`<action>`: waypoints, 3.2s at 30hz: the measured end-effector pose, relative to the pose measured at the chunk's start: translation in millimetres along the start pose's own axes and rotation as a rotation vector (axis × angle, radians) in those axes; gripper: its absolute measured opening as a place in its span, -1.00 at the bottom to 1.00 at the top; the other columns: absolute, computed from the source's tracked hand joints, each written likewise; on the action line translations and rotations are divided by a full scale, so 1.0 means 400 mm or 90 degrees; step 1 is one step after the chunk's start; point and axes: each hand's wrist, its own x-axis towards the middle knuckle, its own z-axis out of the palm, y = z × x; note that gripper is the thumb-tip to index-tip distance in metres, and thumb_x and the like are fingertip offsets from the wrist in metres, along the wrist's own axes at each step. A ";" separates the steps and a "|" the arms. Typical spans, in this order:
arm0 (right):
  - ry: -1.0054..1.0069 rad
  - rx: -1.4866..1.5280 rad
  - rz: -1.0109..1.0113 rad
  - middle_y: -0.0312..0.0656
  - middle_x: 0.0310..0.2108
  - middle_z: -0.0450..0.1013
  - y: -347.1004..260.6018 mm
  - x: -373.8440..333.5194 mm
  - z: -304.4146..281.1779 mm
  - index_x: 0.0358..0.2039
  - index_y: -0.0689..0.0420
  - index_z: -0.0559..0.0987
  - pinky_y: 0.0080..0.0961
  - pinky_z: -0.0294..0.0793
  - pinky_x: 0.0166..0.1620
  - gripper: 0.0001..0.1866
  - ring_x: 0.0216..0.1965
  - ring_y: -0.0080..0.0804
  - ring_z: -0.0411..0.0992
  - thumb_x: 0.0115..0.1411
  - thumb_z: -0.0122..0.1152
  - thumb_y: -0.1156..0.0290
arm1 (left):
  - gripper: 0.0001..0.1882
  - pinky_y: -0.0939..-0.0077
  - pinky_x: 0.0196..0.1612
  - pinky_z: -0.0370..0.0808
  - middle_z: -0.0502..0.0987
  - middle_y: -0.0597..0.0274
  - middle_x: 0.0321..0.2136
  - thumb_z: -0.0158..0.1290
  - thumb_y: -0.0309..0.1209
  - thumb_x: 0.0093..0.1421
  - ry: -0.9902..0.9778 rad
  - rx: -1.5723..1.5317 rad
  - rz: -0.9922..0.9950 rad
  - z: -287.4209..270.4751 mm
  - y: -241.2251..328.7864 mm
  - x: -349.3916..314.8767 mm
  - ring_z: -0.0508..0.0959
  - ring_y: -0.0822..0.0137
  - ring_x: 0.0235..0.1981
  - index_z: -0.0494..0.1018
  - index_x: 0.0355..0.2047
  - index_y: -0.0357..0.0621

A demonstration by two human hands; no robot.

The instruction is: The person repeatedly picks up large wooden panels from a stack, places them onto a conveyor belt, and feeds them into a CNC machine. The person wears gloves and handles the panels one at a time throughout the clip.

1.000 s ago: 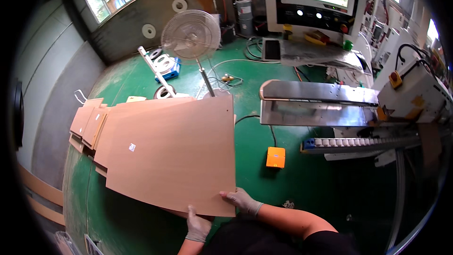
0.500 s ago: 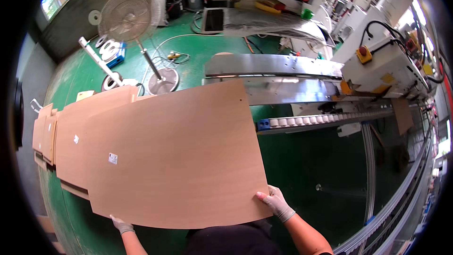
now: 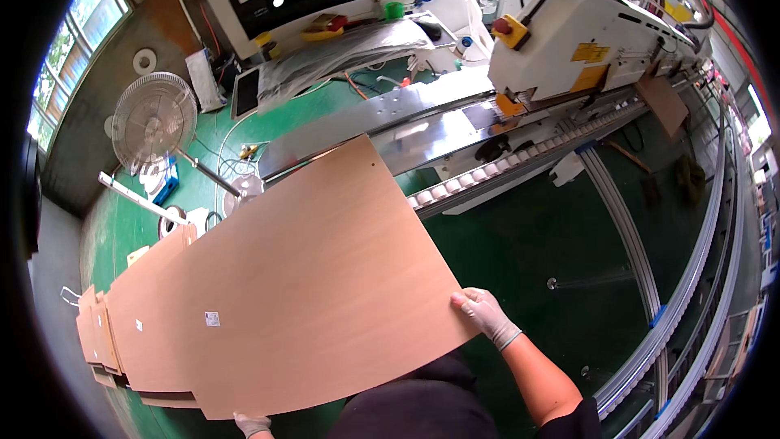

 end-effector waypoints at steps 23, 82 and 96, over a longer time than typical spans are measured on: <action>0.217 0.999 -0.031 -0.17 0.24 0.42 0.130 0.081 -0.288 0.27 0.04 0.42 0.03 0.31 0.33 -0.36 0.27 -0.06 0.35 0.34 0.11 -0.10 | -0.58 -0.26 0.26 0.40 0.60 0.13 0.12 0.10 -0.20 0.35 -0.217 0.375 0.286 0.619 0.287 -0.254 0.57 0.08 0.16 0.51 0.16 -0.07; 0.254 0.779 -0.053 0.01 0.27 0.41 0.299 0.142 -0.472 0.26 0.05 0.47 0.02 0.40 0.28 -0.25 0.27 -0.04 0.38 0.13 0.19 -0.13 | -0.50 -0.01 -0.02 0.47 0.61 -0.30 -0.21 -0.23 -0.16 0.48 -0.365 0.524 0.106 0.451 -0.198 -0.294 0.59 -0.21 -0.09 0.55 -0.31 -0.32; 0.553 0.625 -0.072 -0.20 -0.16 0.64 0.275 0.221 -0.652 -0.12 -0.07 0.65 -0.35 0.60 -0.17 -0.47 -0.17 -0.31 0.58 0.35 -0.06 -0.23 | -0.83 0.36 -0.52 0.35 0.45 0.33 -0.54 -0.13 -0.31 0.31 0.402 -0.368 -0.048 -0.021 -0.240 0.223 0.38 0.37 -0.56 0.46 -0.34 0.01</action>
